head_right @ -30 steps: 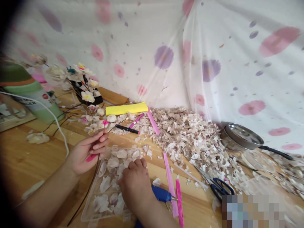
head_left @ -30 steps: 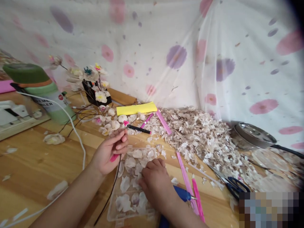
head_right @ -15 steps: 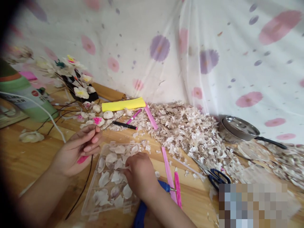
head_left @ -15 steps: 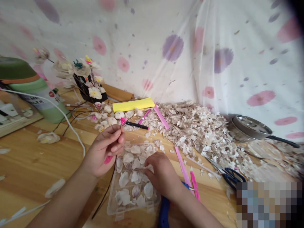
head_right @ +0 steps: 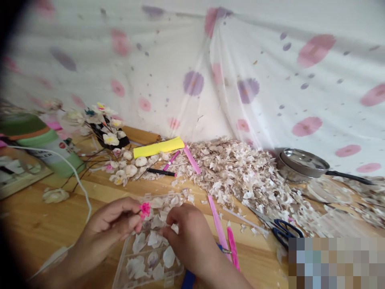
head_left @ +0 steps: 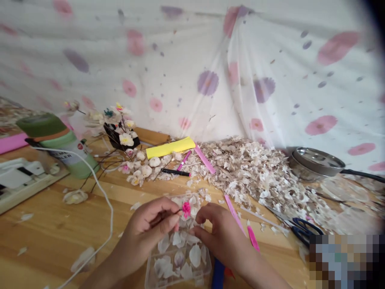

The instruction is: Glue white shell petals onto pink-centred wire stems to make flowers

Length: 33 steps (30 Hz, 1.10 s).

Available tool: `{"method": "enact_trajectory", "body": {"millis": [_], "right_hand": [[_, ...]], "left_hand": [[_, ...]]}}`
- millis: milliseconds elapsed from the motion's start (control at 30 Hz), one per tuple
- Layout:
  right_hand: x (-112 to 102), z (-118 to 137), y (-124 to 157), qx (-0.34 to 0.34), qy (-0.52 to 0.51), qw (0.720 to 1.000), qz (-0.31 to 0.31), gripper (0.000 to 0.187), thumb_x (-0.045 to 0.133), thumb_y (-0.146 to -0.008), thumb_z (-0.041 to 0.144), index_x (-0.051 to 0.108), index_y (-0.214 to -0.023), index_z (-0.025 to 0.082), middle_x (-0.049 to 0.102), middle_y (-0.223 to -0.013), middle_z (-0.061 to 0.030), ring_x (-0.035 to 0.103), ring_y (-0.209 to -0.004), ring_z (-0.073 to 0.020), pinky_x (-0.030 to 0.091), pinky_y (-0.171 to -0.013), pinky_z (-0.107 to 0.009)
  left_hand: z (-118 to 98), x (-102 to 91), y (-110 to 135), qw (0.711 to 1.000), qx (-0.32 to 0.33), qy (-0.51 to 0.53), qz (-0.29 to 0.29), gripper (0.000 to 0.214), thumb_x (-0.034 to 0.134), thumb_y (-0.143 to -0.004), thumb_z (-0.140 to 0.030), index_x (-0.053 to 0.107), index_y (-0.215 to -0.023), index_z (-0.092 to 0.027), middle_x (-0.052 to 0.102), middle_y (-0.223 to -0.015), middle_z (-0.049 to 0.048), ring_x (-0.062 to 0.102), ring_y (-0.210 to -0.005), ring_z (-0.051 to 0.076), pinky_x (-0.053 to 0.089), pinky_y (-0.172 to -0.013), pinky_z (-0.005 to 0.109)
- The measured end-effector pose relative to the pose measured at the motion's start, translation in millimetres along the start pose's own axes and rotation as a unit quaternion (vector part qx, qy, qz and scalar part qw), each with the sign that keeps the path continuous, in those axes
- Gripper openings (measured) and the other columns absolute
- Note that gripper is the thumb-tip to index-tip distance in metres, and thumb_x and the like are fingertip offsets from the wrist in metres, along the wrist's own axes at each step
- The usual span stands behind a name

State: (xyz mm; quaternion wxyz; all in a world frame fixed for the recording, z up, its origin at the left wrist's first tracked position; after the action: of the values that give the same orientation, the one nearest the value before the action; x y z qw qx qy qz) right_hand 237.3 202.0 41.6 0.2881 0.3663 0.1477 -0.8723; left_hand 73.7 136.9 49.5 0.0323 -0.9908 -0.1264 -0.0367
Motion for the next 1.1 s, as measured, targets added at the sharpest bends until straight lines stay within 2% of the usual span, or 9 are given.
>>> {"method": "enact_trajectory", "body": {"millis": [133, 267, 333, 433, 567, 667, 800, 967, 1100], "right_hand": [[0.4, 5.4, 7.7, 0.006, -0.010, 1.000, 0.008, 0.016, 0.075, -0.071, 0.011, 0.063, -0.071, 0.020, 0.066, -0.076, 0.0010, 0.060, -0.074, -0.0166, 0.040, -0.066, -0.025], [4.3, 4.0, 11.4, 0.002, -0.003, 1.000, 0.009, 0.017, 0.073, -0.069, 0.008, 0.063, -0.072, 0.022, 0.067, -0.076, 0.0011, 0.060, -0.072, -0.0167, 0.041, -0.065, -0.024], [6.4, 2.7, 10.8, -0.005, 0.003, 1.000, 0.009, 0.018, 0.073, -0.066, 0.007, 0.063, -0.070, 0.022, 0.067, -0.074, 0.0013, 0.060, -0.070, -0.0165, 0.041, -0.063, -0.024], [7.4, 2.9, 7.5, -0.022, 0.005, 1.000, 0.011, 0.020, 0.073, -0.062, 0.004, 0.065, -0.067, 0.021, 0.069, -0.072, 0.0009, 0.061, -0.068, -0.0166, 0.041, -0.062, -0.023], [7.3, 6.5, 3.6, -0.043, -0.017, 0.998, 0.036, 0.019, 0.070, -0.063, 0.003, 0.069, -0.071, 0.021, 0.071, -0.074, -0.0005, 0.064, -0.070, -0.0175, 0.043, -0.064, -0.023], [7.5, 6.0, 2.6, -0.040, -0.055, 0.997, 0.040, 0.020, 0.069, -0.065, 0.003, 0.071, -0.074, 0.021, 0.072, -0.077, -0.0004, 0.064, -0.072, -0.0172, 0.044, -0.065, -0.023], [6.5, 2.6, 3.2, -0.040, -0.087, 0.995, 0.005, 0.024, 0.066, -0.063, -0.002, 0.069, -0.073, 0.021, 0.071, -0.076, 0.0000, 0.065, -0.073, -0.0170, 0.046, -0.068, -0.023], [2.5, -0.8, 2.5, 0.001, -0.114, 0.993, -0.017, 0.019, 0.066, -0.068, 0.000, 0.066, -0.068, 0.019, 0.069, -0.073, -0.0011, 0.064, -0.073, -0.0175, 0.046, -0.067, -0.024], [1.1, -3.5, -0.2, 0.003, -0.150, 0.989, -0.014, 0.012, 0.067, -0.072, 0.007, 0.064, -0.070, 0.019, 0.068, -0.078, -0.0025, 0.063, -0.079, -0.0194, 0.046, -0.074, -0.027]], "left_hand": [[2.1, 3.2, -0.8, 0.996, 0.029, -0.086, -0.026, 0.005, 0.071, -0.077, -0.028, 0.073, -0.074, -0.024, 0.065, -0.064, 0.0018, 0.055, -0.059, 0.016, 0.042, -0.054, 0.023], [14.4, 6.8, -5.2, 0.996, -0.005, -0.084, -0.035, 0.015, 0.070, -0.077, -0.038, 0.072, -0.082, -0.024, 0.066, -0.071, 0.0021, 0.057, -0.066, 0.019, 0.044, -0.060, 0.026], [21.7, 9.7, -6.7, 0.997, -0.030, -0.068, -0.011, 0.022, 0.069, -0.076, -0.044, 0.071, -0.083, -0.023, 0.066, -0.073, 0.0024, 0.058, -0.069, 0.020, 0.045, -0.062, 0.027], [33.7, 17.4, -6.5, 0.995, -0.072, -0.030, 0.062, 0.031, 0.070, -0.074, -0.049, 0.069, -0.087, -0.021, 0.067, -0.080, 0.0038, 0.061, -0.075, 0.021, 0.047, -0.067, 0.029], [46.7, 27.4, -4.8, 0.985, -0.098, -0.013, 0.139, 0.036, 0.072, -0.072, -0.051, 0.067, -0.088, -0.019, 0.068, -0.083, 0.0051, 0.062, -0.077, 0.022, 0.045, -0.068, 0.030], [49.6, 29.4, -6.0, 0.985, -0.097, -0.035, 0.138, 0.033, 0.070, -0.074, -0.049, 0.067, -0.087, -0.019, 0.067, -0.083, 0.0047, 0.060, -0.076, 0.021, 0.043, -0.067, 0.029], [45.6, 29.4, -9.1, 0.985, -0.097, -0.056, 0.129, 0.032, 0.068, -0.075, -0.048, 0.065, -0.085, -0.018, 0.066, -0.081, 0.0045, 0.058, -0.076, 0.021, 0.042, -0.068, 0.030], [41.7, 29.6, -11.7, 0.985, -0.081, -0.093, 0.124, 0.030, 0.065, -0.075, -0.048, 0.059, -0.072, -0.019, 0.053, -0.068, -0.0005, 0.049, -0.067, 0.018, 0.036, -0.063, 0.029], [43.7, 29.6, -12.8, 0.982, -0.081, -0.118, 0.125, 0.033, 0.063, -0.076, -0.050, 0.056, -0.068, -0.018, 0.045, -0.062, -0.0028, 0.042, -0.063, 0.016, 0.031, -0.059, 0.028]]}}
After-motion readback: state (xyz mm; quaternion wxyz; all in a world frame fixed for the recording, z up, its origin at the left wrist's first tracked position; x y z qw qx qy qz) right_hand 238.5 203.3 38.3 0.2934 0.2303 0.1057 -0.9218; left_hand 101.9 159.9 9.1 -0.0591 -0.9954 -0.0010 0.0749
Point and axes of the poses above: each hand's wrist, its own y-axis away from the middle knuckle, its own x-axis out of the palm, z = x × y, the point moved 4 cm from there along -y, towards the middle knuckle
